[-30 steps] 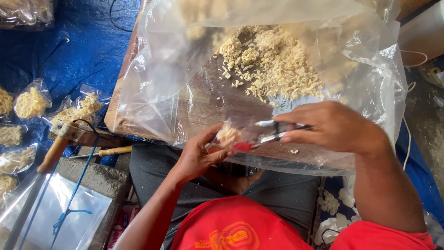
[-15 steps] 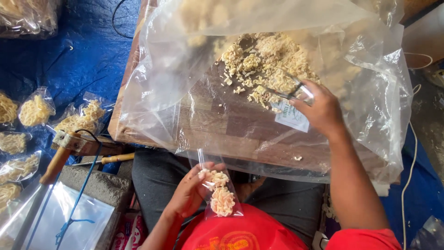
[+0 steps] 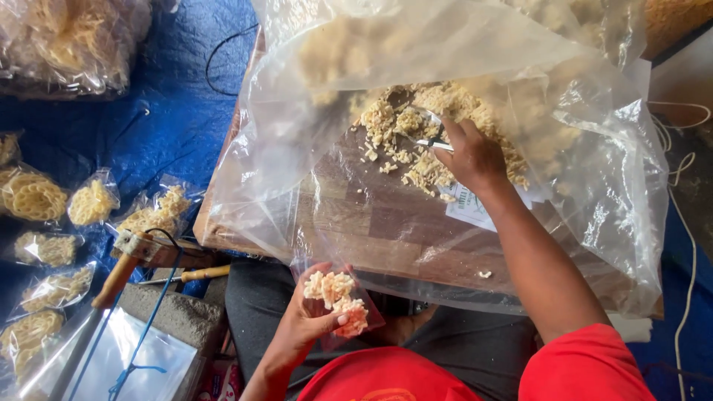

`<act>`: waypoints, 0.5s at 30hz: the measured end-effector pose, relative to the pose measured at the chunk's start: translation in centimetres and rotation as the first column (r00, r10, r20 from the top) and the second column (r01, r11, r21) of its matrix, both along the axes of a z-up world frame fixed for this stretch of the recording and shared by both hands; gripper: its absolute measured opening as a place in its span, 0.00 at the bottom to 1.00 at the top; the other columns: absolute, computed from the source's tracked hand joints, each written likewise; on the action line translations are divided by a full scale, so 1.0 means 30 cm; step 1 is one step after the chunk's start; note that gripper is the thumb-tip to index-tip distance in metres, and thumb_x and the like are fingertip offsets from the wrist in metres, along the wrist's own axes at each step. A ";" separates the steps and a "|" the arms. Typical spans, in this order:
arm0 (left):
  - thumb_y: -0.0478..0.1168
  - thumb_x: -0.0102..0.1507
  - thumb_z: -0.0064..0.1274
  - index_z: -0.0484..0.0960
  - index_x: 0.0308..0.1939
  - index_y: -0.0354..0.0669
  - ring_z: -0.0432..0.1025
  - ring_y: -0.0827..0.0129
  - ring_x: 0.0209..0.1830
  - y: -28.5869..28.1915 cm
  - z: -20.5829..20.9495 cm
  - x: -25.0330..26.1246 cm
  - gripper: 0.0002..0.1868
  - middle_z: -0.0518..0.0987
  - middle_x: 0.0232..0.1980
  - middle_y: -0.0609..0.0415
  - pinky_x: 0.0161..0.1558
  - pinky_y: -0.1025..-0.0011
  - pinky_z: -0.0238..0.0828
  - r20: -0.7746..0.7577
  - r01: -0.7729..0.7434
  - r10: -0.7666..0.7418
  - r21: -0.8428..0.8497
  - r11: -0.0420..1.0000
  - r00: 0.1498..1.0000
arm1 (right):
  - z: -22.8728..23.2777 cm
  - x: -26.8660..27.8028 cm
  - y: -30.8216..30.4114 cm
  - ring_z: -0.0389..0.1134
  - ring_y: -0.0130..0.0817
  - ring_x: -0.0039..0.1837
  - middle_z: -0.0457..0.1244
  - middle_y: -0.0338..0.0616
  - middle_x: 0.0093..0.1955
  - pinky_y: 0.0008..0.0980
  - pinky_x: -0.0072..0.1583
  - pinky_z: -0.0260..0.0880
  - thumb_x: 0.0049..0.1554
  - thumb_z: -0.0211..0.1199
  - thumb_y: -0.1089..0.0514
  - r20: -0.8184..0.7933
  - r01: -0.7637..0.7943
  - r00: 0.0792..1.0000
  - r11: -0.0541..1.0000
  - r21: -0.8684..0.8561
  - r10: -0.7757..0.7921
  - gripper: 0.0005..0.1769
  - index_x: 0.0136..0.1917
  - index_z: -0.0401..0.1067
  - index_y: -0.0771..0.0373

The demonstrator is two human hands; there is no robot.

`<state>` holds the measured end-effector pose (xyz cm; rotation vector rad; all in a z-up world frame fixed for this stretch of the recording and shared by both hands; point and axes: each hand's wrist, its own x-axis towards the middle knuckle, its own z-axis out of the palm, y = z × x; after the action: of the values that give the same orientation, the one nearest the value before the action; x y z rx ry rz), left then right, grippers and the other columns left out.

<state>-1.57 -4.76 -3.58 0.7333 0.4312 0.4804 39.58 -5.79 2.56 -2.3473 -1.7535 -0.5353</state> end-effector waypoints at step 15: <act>0.47 0.57 0.69 0.62 0.73 0.47 0.77 0.26 0.48 0.185 0.274 0.199 0.44 0.82 0.53 0.30 0.43 0.36 0.76 -0.435 0.243 0.310 0.831 0.501 0.845 | -0.095 0.096 -0.130 0.73 0.48 0.49 0.67 0.45 0.44 0.49 0.47 0.76 0.55 0.74 0.48 -0.113 -0.036 0.992 0.989 0.145 0.052 0.31 0.68 0.72 0.62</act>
<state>4.40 0.79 4.63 1.9208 0.7464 0.5186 42.46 -9.69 -0.31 -2.1914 -1.6540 -0.4885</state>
